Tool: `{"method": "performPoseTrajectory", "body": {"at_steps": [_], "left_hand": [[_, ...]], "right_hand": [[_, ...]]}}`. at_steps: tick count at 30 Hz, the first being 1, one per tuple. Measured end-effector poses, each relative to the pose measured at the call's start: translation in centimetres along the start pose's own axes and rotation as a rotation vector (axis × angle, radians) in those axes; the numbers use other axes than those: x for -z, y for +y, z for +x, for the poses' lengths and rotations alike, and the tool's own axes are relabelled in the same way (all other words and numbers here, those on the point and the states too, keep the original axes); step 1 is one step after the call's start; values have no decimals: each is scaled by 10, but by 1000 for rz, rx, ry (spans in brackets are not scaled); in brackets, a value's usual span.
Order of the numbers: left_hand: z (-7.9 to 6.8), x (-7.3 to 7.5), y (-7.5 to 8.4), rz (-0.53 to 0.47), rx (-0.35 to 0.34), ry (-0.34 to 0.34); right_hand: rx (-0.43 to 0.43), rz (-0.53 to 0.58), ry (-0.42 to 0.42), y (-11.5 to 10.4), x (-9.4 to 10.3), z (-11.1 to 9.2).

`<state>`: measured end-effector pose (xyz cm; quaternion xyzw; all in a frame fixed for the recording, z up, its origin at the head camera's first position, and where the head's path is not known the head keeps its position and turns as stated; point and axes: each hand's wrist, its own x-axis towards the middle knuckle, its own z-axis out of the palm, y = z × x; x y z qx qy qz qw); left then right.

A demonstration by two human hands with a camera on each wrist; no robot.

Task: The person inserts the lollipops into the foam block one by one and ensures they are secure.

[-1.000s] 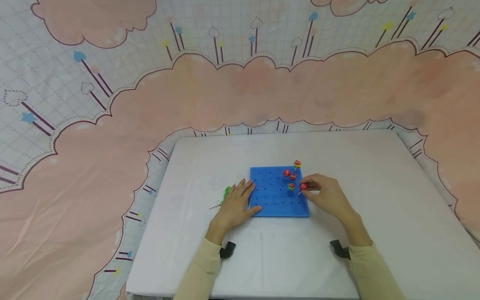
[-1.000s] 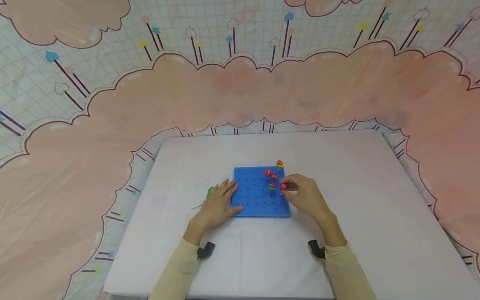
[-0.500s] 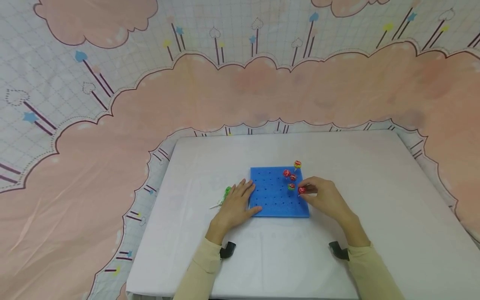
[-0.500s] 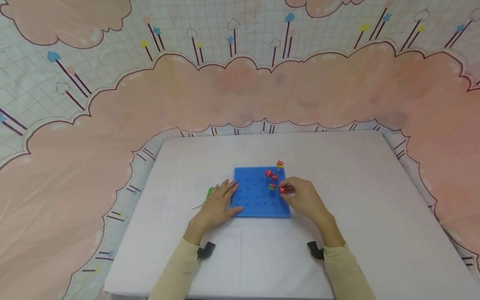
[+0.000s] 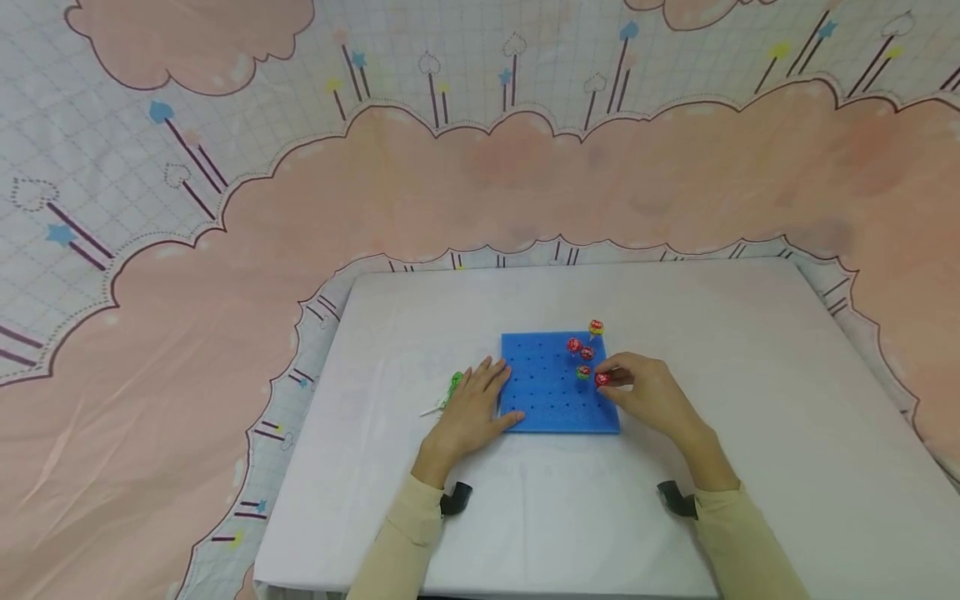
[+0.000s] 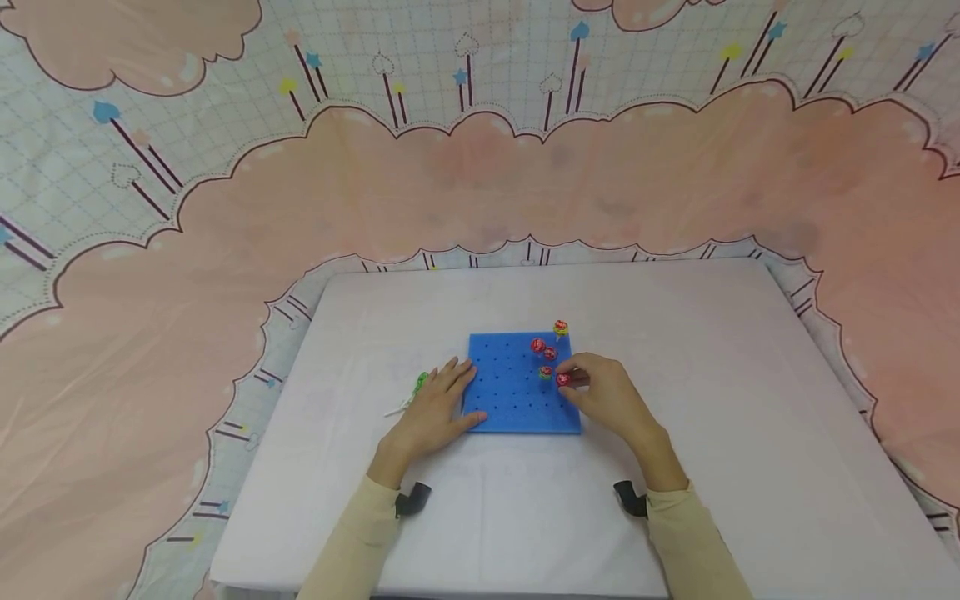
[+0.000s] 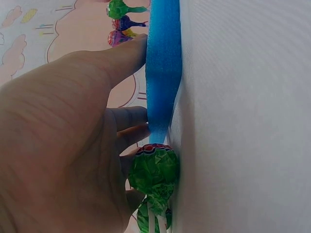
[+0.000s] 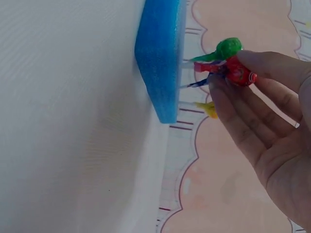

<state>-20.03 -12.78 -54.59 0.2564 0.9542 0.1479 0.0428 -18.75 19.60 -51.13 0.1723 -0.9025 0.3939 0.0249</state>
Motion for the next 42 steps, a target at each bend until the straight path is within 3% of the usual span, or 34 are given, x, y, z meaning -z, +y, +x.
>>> {"method": "performPoseTrajectory", "body": {"at_steps": [5, 13, 20, 24, 28, 31, 42], "left_hand": [[0, -1, -1, 0, 2, -6], [1, -1, -1, 3, -5, 2], [1, -2, -1, 4, 0, 4], [1, -3, -2, 8, 3, -1], [2, -3, -2, 8, -2, -1], [3, -4, -1, 13, -6, -2], [6, 1, -1, 21, 4, 22]], "right_hand": [[-13, -32, -13, 0, 1, 1], [-154, 17, -10, 13, 4, 3], [-96, 61, 34, 29, 3, 4], [-132, 10, -40, 36, 4, 1], [-180, -91, -178, 39, 5, -3], [-172, -137, -248, 43, 3, -5], [-165, -109, -251, 49, -2, -7]]}}
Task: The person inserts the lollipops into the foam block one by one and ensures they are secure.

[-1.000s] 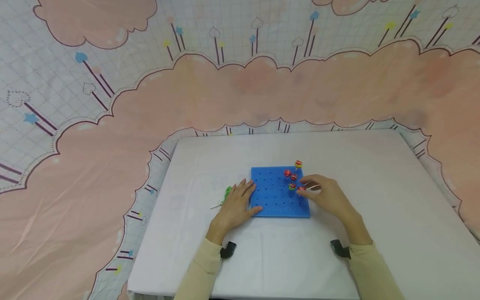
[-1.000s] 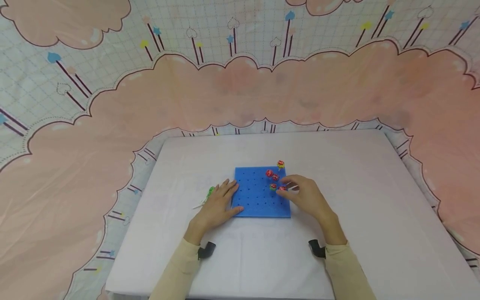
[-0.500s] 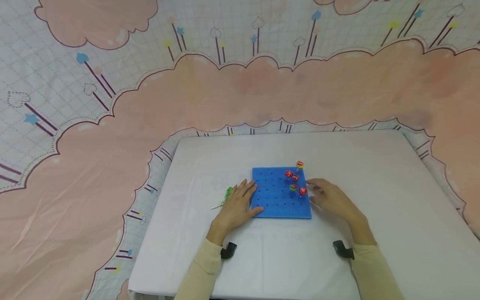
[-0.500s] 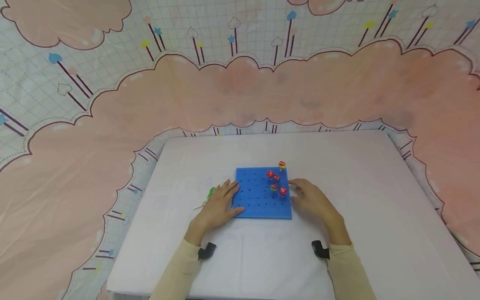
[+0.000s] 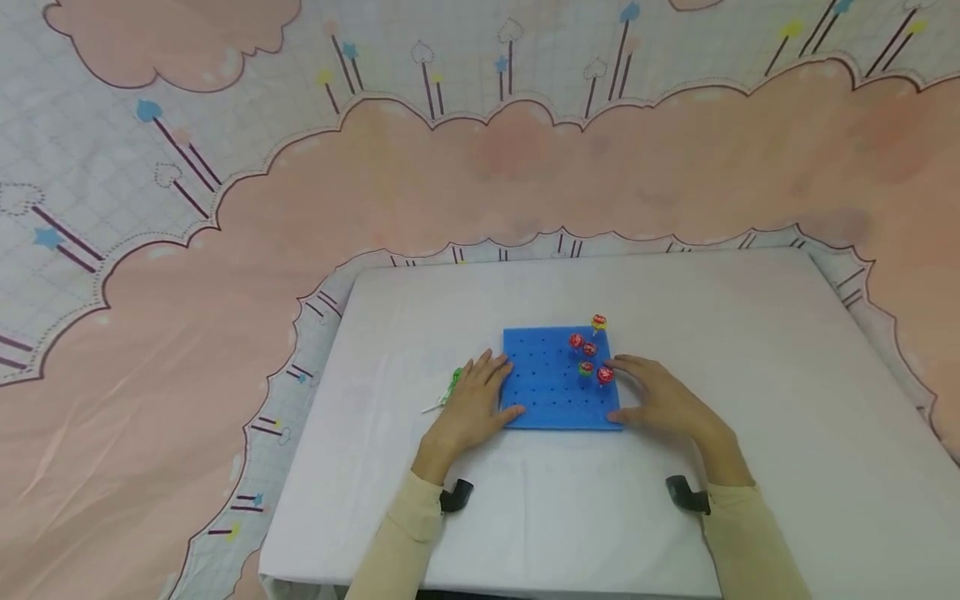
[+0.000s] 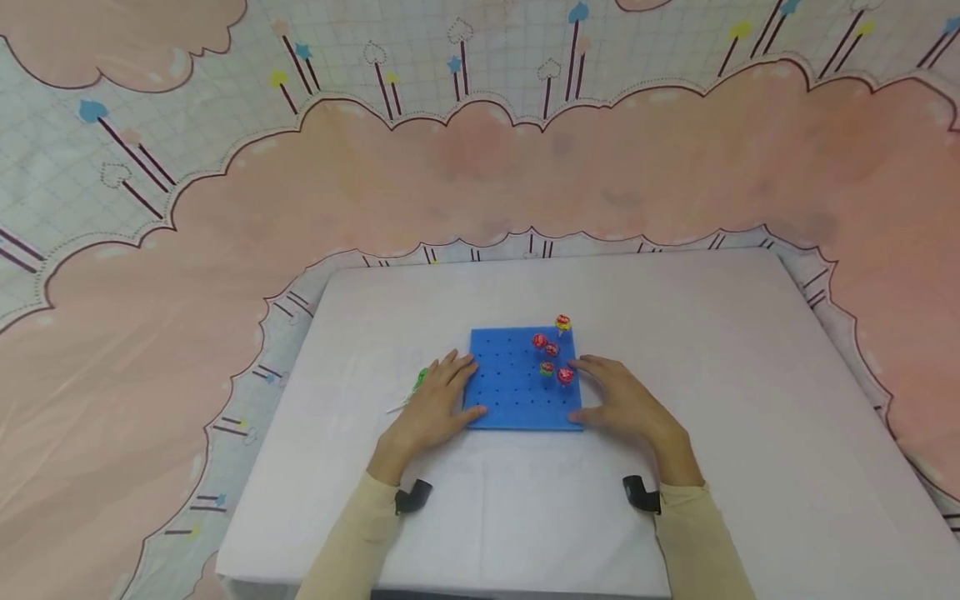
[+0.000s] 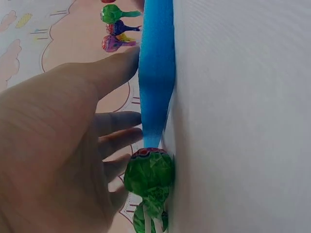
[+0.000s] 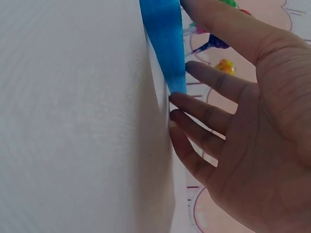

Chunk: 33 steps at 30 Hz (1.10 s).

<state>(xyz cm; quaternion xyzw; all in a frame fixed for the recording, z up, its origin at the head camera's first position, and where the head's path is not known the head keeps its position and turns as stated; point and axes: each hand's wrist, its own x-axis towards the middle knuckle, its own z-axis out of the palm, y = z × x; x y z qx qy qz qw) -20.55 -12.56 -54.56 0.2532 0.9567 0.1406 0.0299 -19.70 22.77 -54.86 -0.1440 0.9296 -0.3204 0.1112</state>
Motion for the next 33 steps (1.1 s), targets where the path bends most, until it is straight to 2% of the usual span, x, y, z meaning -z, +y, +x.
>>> {"method": "performPoseTrajectory", "body": {"at_steps": [6, 9, 11, 15, 19, 22, 28, 33], "left_hand": [[6, 15, -11, -9, 21, 125], [7, 25, -20, 0, 83, 201], [8, 30, -27, 6, 133, 227], [6, 37, -38, 9, 210, 180], [5, 40, -46, 1, 227, 80], [6, 40, -49, -1, 233, 40], [6, 39, -52, -77, 286, 16], [5, 37, -56, -118, 289, 7]], "right_hand": [[-15, 0, 2, -1, 1, 2], [-22, -2, 6, -1, 2, 3], [-22, -5, 10, -1, 2, 3], [-25, -4, 15, -1, 3, 4], [-38, 11, 12, -1, 3, 4], [-53, 26, 14, -2, 3, 4], [-65, 59, 15, -1, 0, 3], [-69, 58, 21, 0, -3, 0]]}}
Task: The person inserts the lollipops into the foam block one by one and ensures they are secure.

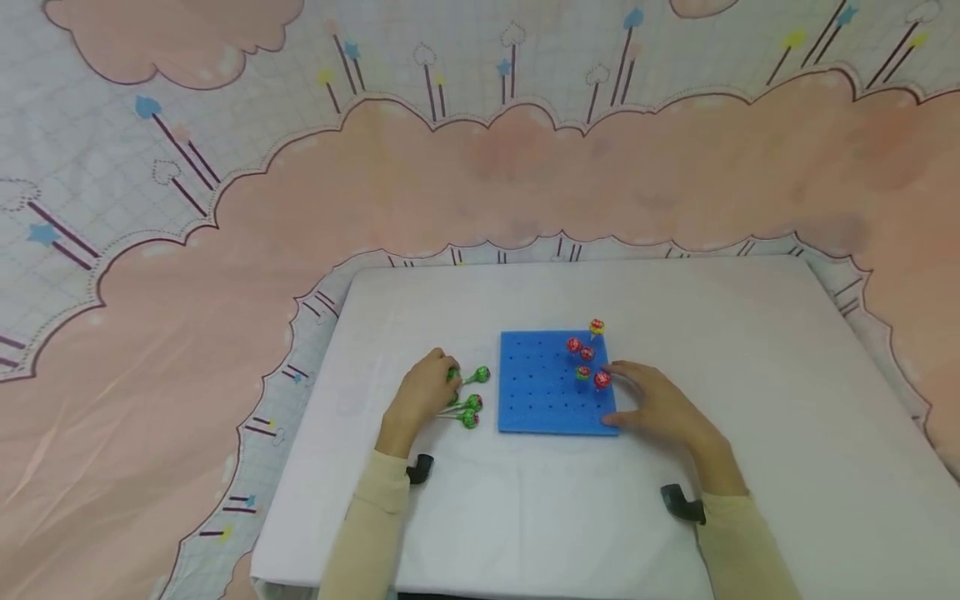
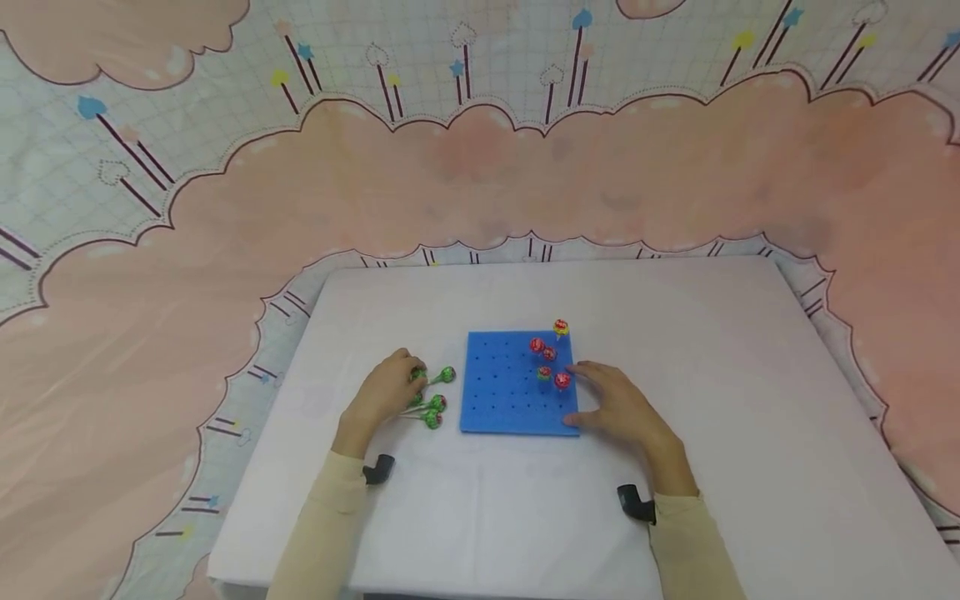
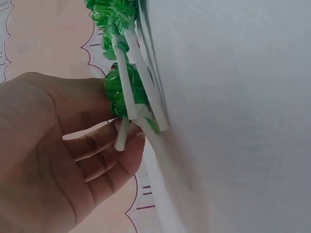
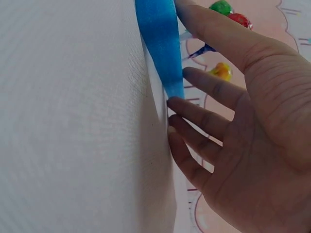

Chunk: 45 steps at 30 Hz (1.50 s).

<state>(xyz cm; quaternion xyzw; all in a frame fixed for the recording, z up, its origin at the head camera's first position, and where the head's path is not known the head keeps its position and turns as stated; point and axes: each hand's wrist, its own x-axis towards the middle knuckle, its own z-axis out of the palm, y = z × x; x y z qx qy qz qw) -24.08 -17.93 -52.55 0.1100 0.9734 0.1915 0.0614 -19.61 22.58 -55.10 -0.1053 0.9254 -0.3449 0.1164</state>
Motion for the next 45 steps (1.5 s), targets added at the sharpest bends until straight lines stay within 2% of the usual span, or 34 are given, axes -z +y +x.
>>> {"method": "performPoseTrajectory", "body": {"at_steps": [11, 16, 20, 28, 31, 36, 38, 45], "left_hand": [[-2, 5, 0, -32, -38, 37], [-2, 9, 3, -76, -61, 47], [1, 15, 9, -158, -120, 70], [6, 24, 27, -382, -254, 141], [7, 23, 34, -446, -312, 184], [9, 17, 45, -491, -394, 252], [10, 13, 49, -499, -420, 251], [11, -1, 61, -495, -475, 168]], "right_hand": [[3, 3, 23, 4, -5, -5], [-2, 11, 16, 5, -6, -6], [6, 7, 18, 5, -6, -6], [19, -5, 25, 6, -5, -3], [25, 0, 26, 6, -5, -2], [38, 1, 27, 6, -5, -1], [36, 2, 29, 6, -5, 0], [28, 8, 31, 7, -6, 2]]}}
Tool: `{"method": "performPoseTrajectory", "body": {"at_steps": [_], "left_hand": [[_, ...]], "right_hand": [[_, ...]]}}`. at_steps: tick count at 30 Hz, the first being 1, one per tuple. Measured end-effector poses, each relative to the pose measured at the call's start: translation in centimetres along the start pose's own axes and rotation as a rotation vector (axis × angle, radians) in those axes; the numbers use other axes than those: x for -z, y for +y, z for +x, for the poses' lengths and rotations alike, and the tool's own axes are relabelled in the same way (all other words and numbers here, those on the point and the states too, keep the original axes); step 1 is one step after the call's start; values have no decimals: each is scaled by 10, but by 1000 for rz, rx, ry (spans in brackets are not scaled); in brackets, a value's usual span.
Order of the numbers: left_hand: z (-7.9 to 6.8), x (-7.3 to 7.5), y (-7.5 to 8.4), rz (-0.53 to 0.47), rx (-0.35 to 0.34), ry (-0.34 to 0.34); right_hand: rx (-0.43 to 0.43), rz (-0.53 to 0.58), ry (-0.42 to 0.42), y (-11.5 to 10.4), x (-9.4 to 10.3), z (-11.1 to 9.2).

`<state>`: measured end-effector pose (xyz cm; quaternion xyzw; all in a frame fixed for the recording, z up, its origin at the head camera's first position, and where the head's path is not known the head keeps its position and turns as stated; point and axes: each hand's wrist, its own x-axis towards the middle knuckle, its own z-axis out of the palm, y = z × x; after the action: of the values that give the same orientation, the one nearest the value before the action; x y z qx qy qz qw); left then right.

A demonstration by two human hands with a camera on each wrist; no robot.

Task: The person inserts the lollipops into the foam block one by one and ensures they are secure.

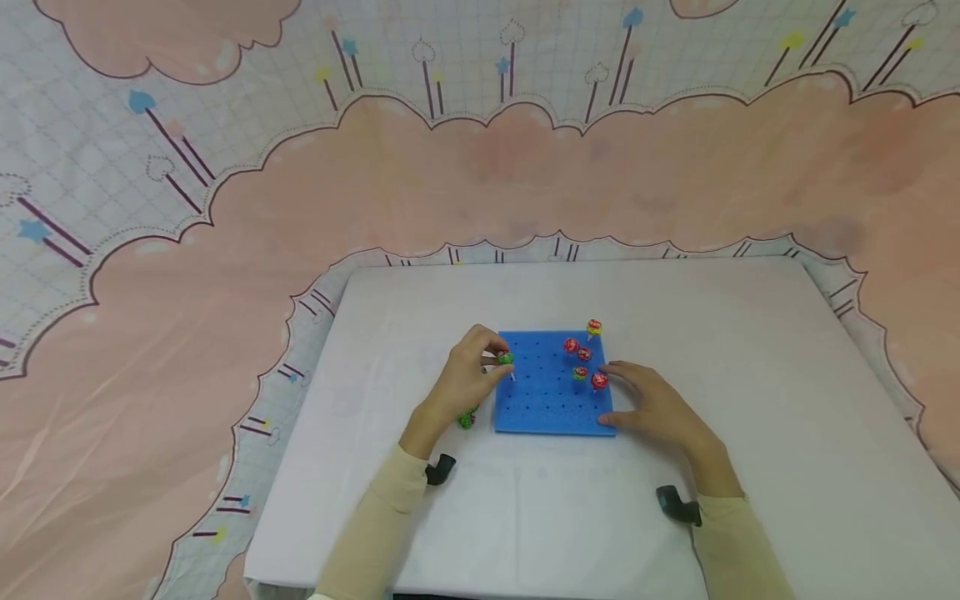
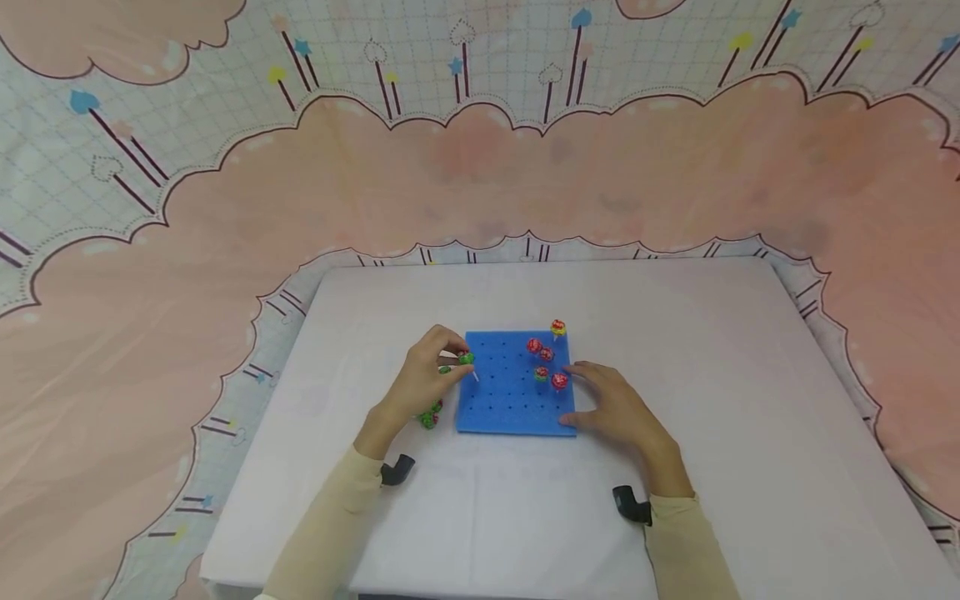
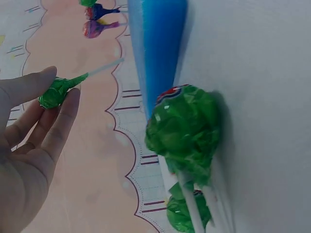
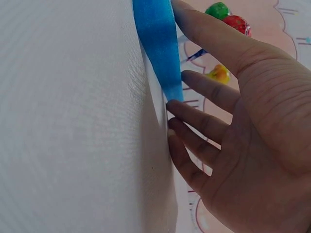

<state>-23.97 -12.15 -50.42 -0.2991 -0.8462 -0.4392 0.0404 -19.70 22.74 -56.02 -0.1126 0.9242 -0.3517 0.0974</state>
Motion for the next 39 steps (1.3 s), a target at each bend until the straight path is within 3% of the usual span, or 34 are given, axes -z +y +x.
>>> {"method": "performPoseTrajectory", "body": {"at_steps": [13, 22, 31, 39], "left_hand": [[-2, -7, -8, 43, -27, 14], [-2, -11, -11, 88, 20, -15], [-2, -14, -11, 111, -34, -35], [0, -17, -11, 150, -30, -62]], "right_hand": [[21, 4, 10, -3, 1, 0], [21, -1, 2, -4, 0, 0], [12, -6, 2, -1, 1, 0], [4, 1, 0, -2, 1, -1]]}}
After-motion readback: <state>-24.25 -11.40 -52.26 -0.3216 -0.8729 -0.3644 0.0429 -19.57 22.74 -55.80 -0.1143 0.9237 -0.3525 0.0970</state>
